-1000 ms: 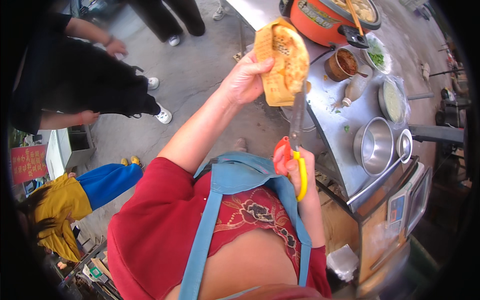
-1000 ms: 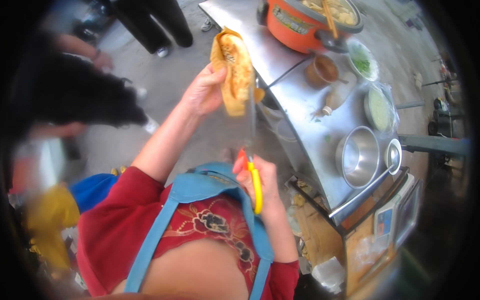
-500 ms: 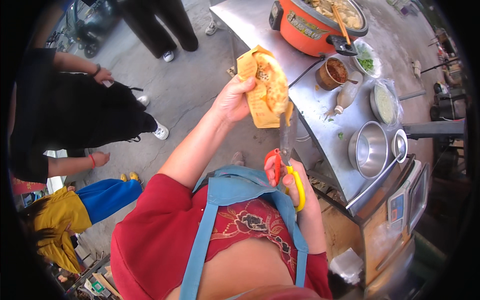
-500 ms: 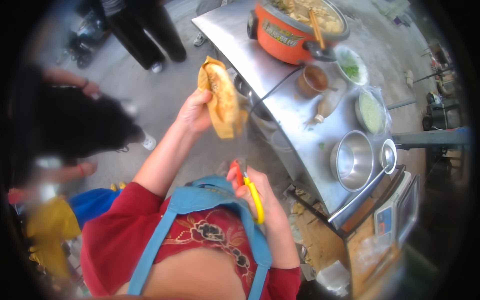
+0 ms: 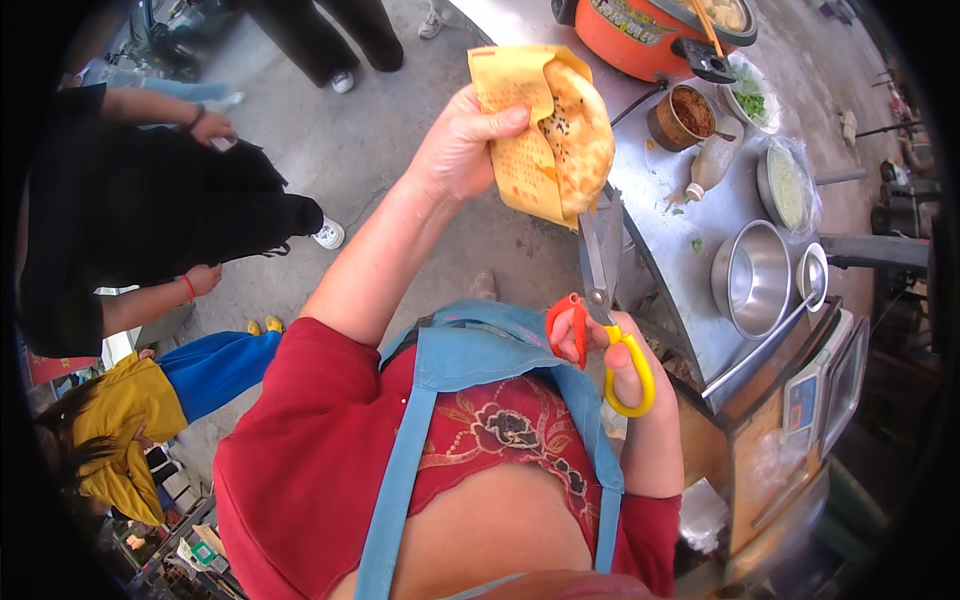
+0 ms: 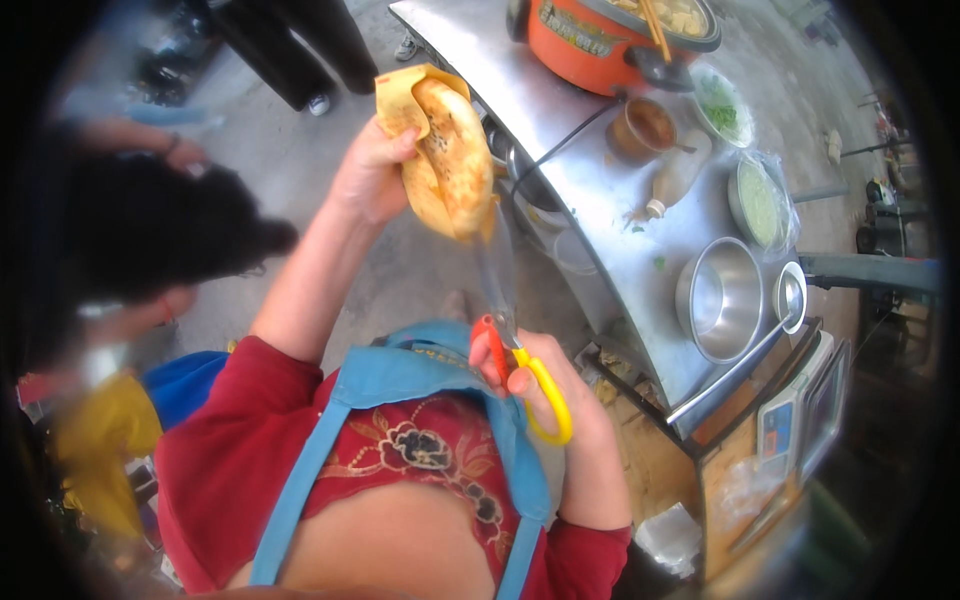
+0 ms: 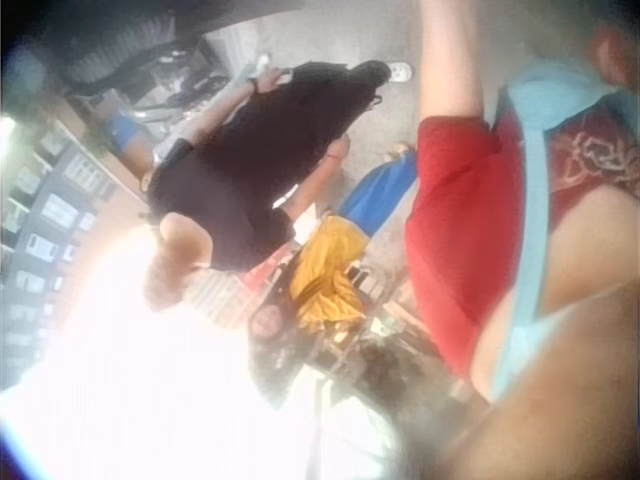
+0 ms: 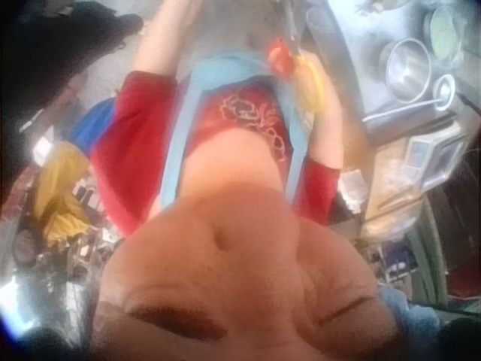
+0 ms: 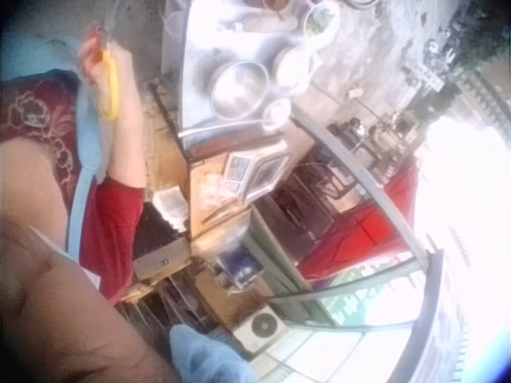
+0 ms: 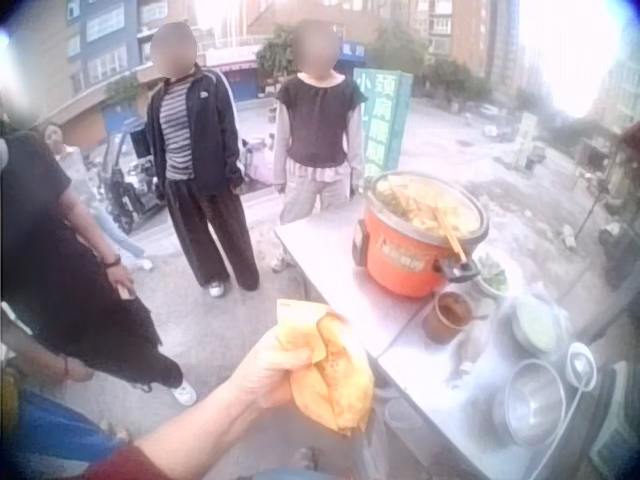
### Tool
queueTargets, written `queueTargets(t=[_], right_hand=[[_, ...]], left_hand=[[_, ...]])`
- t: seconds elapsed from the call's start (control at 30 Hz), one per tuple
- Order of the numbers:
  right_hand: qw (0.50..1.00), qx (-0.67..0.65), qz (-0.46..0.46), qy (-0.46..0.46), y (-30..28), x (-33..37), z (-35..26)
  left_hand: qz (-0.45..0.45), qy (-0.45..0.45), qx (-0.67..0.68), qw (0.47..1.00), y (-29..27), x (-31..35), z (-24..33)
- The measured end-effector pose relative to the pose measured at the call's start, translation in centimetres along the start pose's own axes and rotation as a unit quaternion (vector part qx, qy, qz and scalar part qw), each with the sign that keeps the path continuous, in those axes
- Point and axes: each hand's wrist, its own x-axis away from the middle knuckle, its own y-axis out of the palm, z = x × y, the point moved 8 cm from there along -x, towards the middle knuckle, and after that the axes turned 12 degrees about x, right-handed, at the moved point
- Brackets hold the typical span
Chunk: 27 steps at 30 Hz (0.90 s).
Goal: The person prepares street food wraps by filling split buns with cooked ingredients from a pot, adding sauces and seasonings, and placing them into a bowl. They also retrieve a bun from a freezer, cut it open with scissors, and continue filling it before serving.
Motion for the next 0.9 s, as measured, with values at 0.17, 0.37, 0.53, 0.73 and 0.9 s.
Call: queueTargets(t=[0.17, 0.37, 0.53, 0.73, 0.9], right_hand=[[0.999, 0.005, 0.027, -0.029, 0.2, 0.2, -0.1], [0.994, -0.001, 0.080, -0.080, -0.4, -0.6, -0.4], [0.985, -0.027, 0.105, -0.132, -1.0, -1.0, -1.0], [0.988, -0.002, 0.141, -0.062, -1.8, -0.2, 0.3], [0.994, -0.016, 0.105, -0.029, -2.1, 0.6, 0.7]], left_hand=[[-0.006, -0.033, -0.024, 0.999, 0.7, 0.7, -1.9], [-0.015, -0.032, -0.009, 0.999, 1.1, 0.3, -2.6], [-0.020, -0.038, 0.007, 0.999, 0.8, -0.1, -3.1], [0.031, -0.050, 0.075, 0.995, -0.4, -0.4, -3.8], [0.042, -0.040, 0.019, 0.998, -1.1, -0.7, -2.9]])
